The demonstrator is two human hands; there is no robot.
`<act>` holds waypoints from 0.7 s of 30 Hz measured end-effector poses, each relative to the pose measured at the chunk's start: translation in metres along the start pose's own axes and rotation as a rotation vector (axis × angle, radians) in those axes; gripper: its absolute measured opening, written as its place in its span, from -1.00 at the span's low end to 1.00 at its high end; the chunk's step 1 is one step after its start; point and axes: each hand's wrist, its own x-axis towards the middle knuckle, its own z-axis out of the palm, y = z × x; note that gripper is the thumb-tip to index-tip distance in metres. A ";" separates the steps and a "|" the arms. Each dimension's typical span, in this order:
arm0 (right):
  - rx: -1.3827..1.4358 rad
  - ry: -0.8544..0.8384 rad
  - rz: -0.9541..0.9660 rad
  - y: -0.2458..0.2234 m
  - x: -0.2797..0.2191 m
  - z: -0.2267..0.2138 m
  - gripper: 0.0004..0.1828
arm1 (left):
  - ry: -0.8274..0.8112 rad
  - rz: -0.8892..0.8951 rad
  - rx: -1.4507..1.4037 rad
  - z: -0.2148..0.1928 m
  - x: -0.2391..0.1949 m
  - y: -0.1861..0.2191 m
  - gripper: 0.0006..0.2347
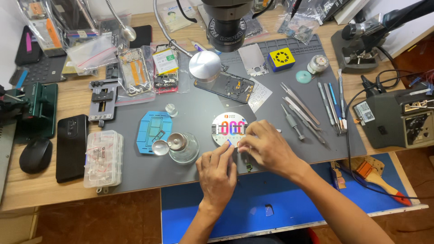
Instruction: The person holds a disassembled smartphone and uses a multimeter to test the motherboard. They then place the motherboard on a circular mat and use a soldering iron to work on the circuit board.
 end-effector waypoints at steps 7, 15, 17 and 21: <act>0.355 0.087 0.737 0.005 -0.018 -0.040 -0.73 | -0.127 0.006 0.096 0.002 0.011 0.009 -0.59; 0.184 0.163 0.552 -0.002 -0.023 -0.012 -0.77 | -0.212 0.033 0.188 -0.001 0.020 0.014 -0.63; 0.195 0.171 0.563 -0.003 -0.023 -0.014 -0.77 | -0.149 0.038 0.026 -0.015 0.022 0.016 -0.86; 0.268 0.209 0.612 -0.005 -0.026 -0.018 -0.74 | 0.062 0.011 -0.279 -0.032 0.016 0.015 -0.74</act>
